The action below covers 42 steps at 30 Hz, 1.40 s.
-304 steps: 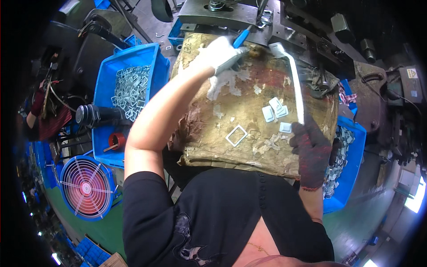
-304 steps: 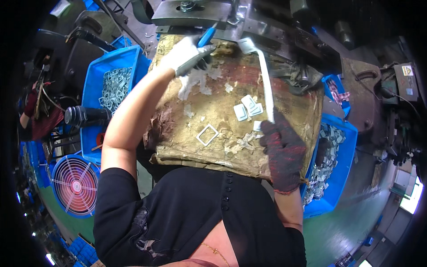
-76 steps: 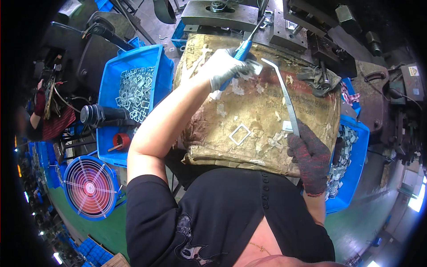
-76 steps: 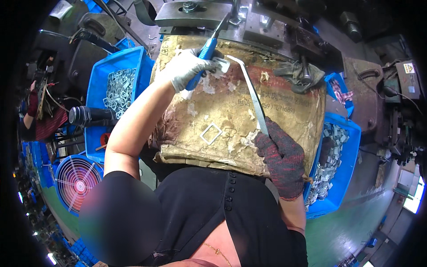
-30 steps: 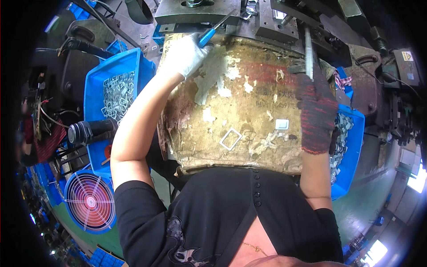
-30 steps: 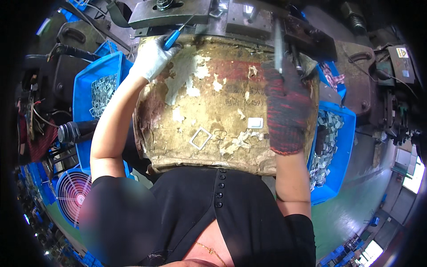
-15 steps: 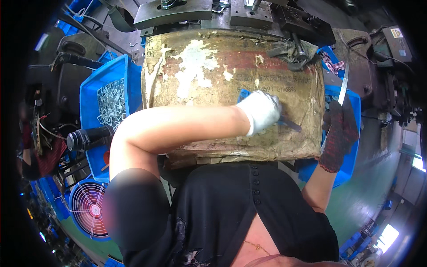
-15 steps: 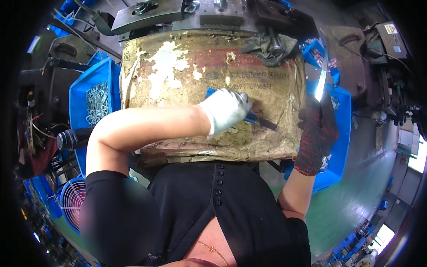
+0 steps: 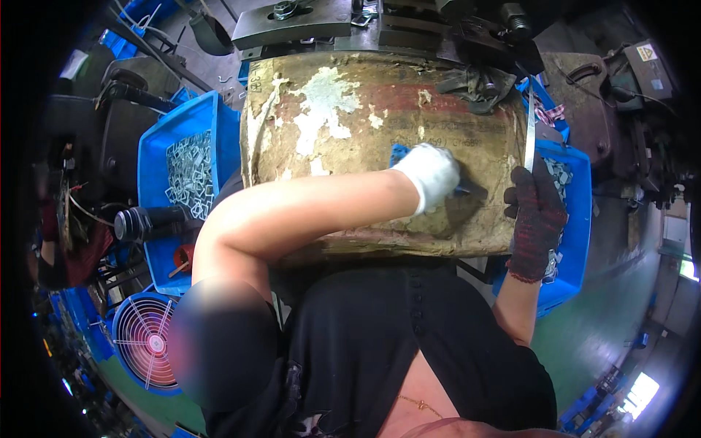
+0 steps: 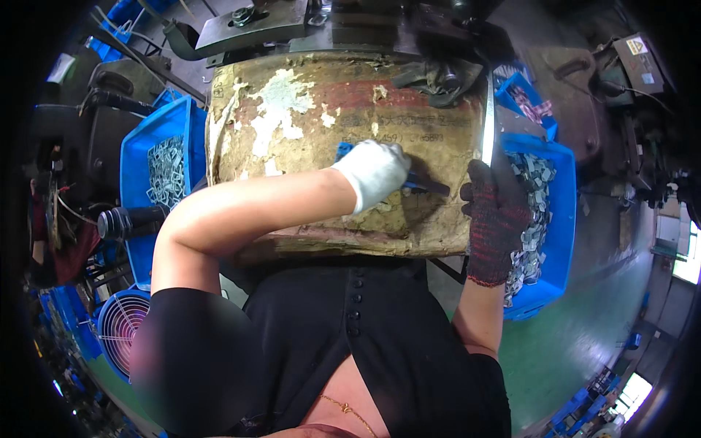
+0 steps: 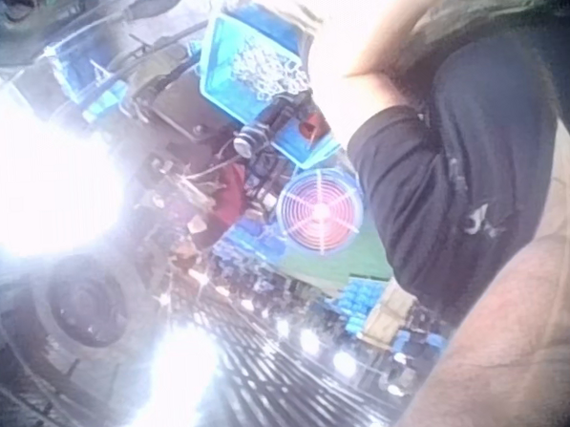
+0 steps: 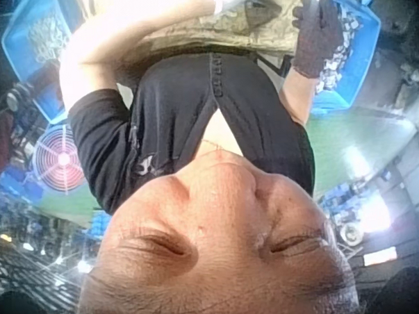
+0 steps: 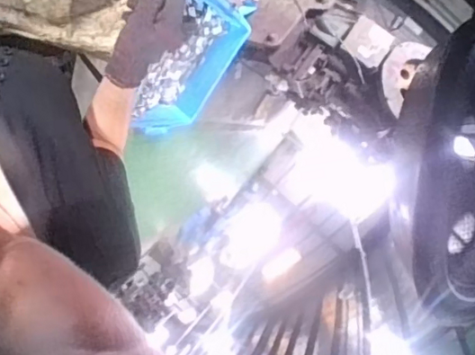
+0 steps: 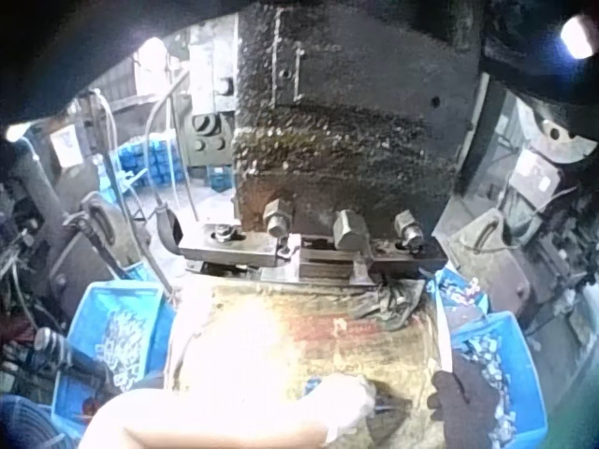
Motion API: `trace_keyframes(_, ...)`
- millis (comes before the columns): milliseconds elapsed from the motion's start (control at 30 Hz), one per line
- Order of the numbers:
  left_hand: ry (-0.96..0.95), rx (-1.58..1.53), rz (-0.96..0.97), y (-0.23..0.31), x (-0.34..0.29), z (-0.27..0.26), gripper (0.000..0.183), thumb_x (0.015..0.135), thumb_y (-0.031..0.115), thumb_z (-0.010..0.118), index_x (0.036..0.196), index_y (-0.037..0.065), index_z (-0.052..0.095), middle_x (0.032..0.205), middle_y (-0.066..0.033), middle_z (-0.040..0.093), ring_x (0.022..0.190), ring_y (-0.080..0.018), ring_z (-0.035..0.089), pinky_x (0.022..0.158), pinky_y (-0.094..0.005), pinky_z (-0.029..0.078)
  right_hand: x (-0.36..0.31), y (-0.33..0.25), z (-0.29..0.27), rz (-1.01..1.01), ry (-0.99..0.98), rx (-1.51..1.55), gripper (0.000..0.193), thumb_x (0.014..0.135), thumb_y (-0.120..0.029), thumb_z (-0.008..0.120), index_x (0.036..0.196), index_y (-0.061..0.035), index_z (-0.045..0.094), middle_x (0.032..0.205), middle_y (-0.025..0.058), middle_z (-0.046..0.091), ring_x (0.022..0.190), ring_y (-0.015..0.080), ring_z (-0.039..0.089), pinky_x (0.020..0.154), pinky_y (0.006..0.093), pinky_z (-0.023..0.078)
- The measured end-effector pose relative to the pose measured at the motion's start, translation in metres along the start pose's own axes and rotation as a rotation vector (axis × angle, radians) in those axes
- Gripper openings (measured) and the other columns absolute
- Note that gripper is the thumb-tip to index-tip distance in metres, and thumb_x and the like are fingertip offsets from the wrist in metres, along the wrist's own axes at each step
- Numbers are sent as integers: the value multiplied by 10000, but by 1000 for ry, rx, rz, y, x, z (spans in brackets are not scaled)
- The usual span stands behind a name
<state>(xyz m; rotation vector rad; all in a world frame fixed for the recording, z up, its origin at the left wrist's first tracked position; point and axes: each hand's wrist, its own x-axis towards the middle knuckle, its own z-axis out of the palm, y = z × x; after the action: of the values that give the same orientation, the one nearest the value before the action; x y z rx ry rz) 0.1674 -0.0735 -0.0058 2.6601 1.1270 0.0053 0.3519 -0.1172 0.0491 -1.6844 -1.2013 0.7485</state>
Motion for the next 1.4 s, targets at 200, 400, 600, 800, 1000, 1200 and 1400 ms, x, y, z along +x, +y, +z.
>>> trace_keyframes(200, 142, 156, -11, 15, 4, 19, 274, 757, 60, 589, 1014, -29, 561, 816, -152, 636, 706, -281, 658, 593, -373, 522, -8, -9, -5, -12, 9, 48, 388, 896, -127, 661, 1270, -46, 599, 903, 23, 678, 645, 58, 585, 508, 211, 452)
trace_keyframes(400, 202, -378, -312, -29, -2, -10, 259, 814, 143, 648, 1014, -17, 618, 811, -126, 676, 708, -235, 669, 648, -353, 536, -18, -11, -17, 71, 2, 2, 385, 890, -122, 667, 1267, -73, 608, 866, 22, 639, 667, 67, 586, 539, 223, 463)
trace_keyframes(600, 539, -1658, -681, -97, -35, -1, 266, 853, 188, 721, 1046, 28, 631, 860, -62, 689, 693, -130, 655, 630, -259, 522, -40, -19, 8, 206, -315, 29, 396, 898, -111, 655, 1276, -15, 585, 864, 40, 680, 631, 77, 594, 541, 222, 461)
trace_keyframes(800, 704, -1788, -628, -105, -49, -15, 245, 852, 162, 718, 1010, -4, 631, 855, -89, 687, 670, -141, 650, 603, -257, 524, -44, -25, 37, 268, -537, 76, 408, 904, -118, 653, 1297, -36, 576, 872, 33, 677, 647, 68, 588, 550, 217, 465)
trace_keyframes(1000, 722, -1673, -654, -123, -46, -17, 263, 869, 189, 700, 1003, -27, 630, 812, -105, 686, 689, -158, 669, 613, -270, 538, -37, -30, 52, 146, -525, -8, 402, 914, -120, 633, 1303, -40, 571, 885, 39, 678, 652, 67, 591, 553, 218, 468)
trace_keyframes(1200, 305, -250, -720, -192, -29, -70, 300, 858, 287, 591, 934, 23, 711, 842, -167, 705, 744, -315, 690, 708, -402, 551, 1, -15, 43, 73, -378, 24, 407, 906, -135, 645, 1295, -38, 575, 893, 49, 682, 658, 75, 602, 547, 223, 470)
trace_keyframes(1400, 61, 100, -645, -213, 22, -118, 270, 804, 174, 538, 964, 59, 723, 954, -193, 697, 892, -340, 685, 784, -419, 543, 16, -24, 43, 90, -266, -34, 420, 900, -144, 655, 1296, -34, 570, 928, 61, 692, 659, 79, 606, 543, 219, 470)
